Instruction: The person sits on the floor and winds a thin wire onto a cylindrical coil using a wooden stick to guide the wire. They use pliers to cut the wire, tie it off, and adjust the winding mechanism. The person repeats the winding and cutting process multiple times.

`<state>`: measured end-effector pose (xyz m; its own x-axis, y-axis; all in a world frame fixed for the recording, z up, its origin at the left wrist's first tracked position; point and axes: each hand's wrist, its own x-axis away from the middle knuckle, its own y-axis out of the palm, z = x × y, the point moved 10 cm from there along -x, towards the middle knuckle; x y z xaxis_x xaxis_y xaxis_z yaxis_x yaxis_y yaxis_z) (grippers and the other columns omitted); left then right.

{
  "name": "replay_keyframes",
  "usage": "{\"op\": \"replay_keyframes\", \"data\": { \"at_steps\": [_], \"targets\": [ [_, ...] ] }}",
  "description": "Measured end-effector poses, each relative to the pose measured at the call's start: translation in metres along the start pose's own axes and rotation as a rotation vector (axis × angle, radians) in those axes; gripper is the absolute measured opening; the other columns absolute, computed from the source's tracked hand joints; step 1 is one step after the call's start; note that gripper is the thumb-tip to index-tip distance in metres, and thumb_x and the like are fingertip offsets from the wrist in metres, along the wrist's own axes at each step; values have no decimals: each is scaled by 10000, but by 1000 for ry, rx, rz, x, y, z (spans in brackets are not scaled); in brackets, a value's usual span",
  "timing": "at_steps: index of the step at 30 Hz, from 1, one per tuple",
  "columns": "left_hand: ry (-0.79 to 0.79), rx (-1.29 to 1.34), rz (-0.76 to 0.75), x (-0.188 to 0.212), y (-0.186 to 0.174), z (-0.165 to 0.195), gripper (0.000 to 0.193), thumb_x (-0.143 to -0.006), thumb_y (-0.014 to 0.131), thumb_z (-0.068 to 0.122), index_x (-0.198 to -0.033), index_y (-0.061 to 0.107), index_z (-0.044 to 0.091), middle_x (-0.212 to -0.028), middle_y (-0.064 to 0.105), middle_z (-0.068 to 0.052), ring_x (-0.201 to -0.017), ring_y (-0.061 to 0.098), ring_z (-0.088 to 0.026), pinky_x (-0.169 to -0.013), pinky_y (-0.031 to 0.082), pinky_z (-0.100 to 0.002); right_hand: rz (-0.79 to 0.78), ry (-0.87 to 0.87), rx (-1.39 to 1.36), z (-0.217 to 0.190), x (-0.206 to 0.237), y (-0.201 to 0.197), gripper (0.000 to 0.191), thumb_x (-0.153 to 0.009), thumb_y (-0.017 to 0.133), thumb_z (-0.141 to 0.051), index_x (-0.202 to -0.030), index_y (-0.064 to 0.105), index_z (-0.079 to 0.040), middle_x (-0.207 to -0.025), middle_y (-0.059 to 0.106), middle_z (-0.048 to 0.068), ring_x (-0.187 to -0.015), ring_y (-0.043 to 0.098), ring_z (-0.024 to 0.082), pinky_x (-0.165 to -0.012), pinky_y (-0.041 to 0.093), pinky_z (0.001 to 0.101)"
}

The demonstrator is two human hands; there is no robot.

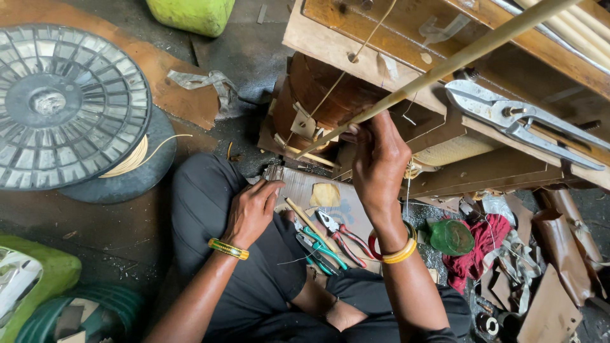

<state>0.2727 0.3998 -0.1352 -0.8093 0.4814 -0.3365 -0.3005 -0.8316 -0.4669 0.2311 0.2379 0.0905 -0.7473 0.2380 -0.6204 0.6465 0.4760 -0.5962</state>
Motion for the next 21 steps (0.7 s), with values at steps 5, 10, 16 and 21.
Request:
{"op": "replay_keyframes", "data": {
  "at_steps": [5, 10, 16, 21],
  "targets": [
    [1, 60, 47, -11, -4, 12, 205, -940, 620, 33, -1121, 712, 60, -1038, 726, -141, -893, 719, -351, -754, 577, -408, 27, 91, -56, 1, 2, -25, 218, -1025, 570, 147, -1195, 592, 12, -996, 690, 144, -936, 750, 214, -813, 641, 306],
    [-94, 231, 151, -55, 22, 25, 225, -966, 630, 91, -1162, 705, 8, -951, 732, -156, -750, 726, -248, -656, 559, -342, 54, 19, 176, -11, -1, -47, 196, -1020, 577, 154, -1169, 607, 30, -989, 711, 147, -915, 740, 221, -802, 594, 354],
    [-420, 809, 226, -89, 69, 4, 213, -1018, 640, 166, -944, 759, 6, -662, 696, -20, -510, 617, -57, -444, 470, -226, 52, 77, 79, -3, 4, -54, 207, -1006, 562, 152, -1180, 594, 45, -960, 702, 142, -870, 738, 202, -780, 634, 326],
    [-507, 691, 270, -93, 61, -6, 208, -982, 678, 157, -858, 777, 22, -661, 714, 1, -490, 572, -41, -413, 407, -219, 47, 30, 55, 2, 2, -42, 241, -1002, 536, 182, -1182, 597, 35, -981, 690, 149, -912, 753, 225, -799, 624, 328]
  ]
}}
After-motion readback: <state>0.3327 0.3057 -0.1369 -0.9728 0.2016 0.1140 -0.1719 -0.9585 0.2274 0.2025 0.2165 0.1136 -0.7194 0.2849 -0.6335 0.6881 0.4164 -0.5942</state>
